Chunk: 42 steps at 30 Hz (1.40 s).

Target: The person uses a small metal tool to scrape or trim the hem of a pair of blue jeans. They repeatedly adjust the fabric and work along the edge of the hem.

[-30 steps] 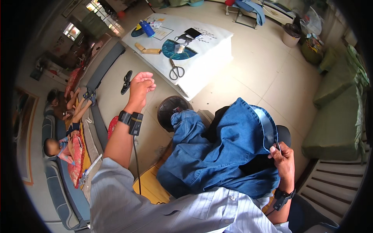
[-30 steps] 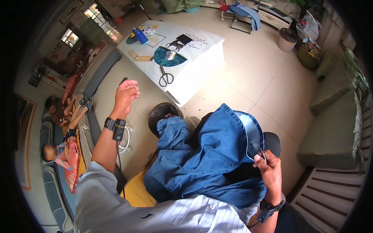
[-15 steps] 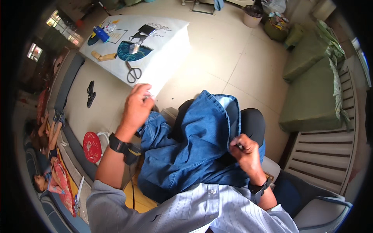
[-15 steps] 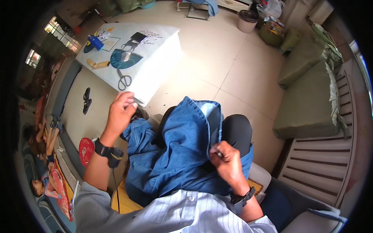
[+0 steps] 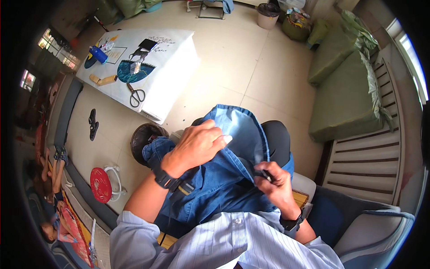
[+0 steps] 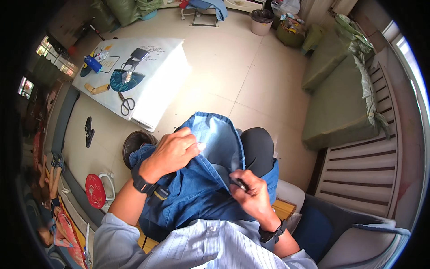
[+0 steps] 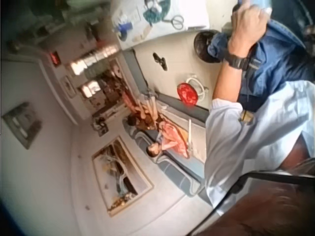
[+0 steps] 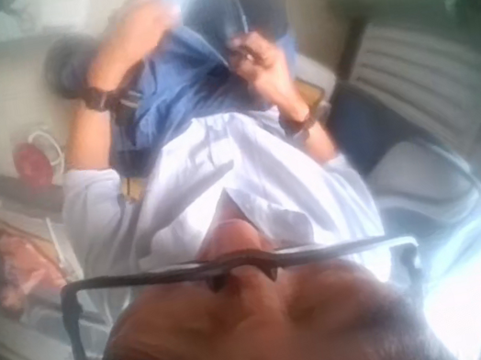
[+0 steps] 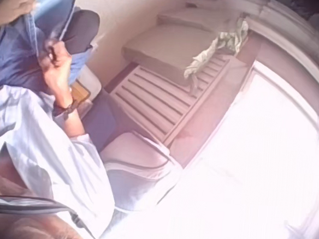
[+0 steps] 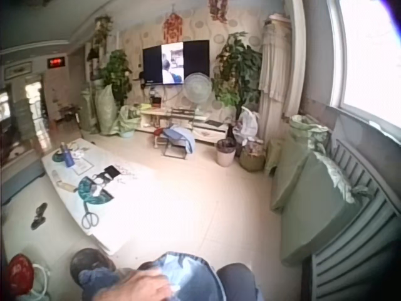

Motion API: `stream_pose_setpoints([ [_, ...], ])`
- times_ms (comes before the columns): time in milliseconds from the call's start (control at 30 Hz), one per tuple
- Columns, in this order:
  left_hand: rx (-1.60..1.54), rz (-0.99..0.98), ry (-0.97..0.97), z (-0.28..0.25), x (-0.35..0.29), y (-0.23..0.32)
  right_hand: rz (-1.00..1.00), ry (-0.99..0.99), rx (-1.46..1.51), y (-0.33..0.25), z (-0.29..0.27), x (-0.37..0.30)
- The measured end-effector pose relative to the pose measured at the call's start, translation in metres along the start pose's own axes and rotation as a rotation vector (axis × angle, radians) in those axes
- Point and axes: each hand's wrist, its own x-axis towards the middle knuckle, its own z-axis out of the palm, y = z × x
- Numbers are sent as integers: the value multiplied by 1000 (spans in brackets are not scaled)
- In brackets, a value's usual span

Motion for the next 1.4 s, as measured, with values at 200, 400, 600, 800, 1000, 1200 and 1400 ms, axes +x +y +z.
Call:
stream_pose_setpoints([
  [200,-56,-48,208,-8,-37,16,48,108,189,6,-11,3],
  [400,-130,-31,364,0,-49,14,5,111,182,-2,-8,6],
  [600,-211,-81,473,1,-55,16,-8,87,182,-7,-10,0],
  [800,-589,-503,617,20,-79,6,-158,-71,176,-7,4,-7],
  [1000,22,-557,668,13,-70,-5,-277,-220,94,-21,23,-7],
  [1200,151,-655,707,3,-72,-24,-372,-255,54,-26,27,-8],
  [1400,68,-613,678,11,-89,-51,-307,-277,85,-25,24,-9],
])
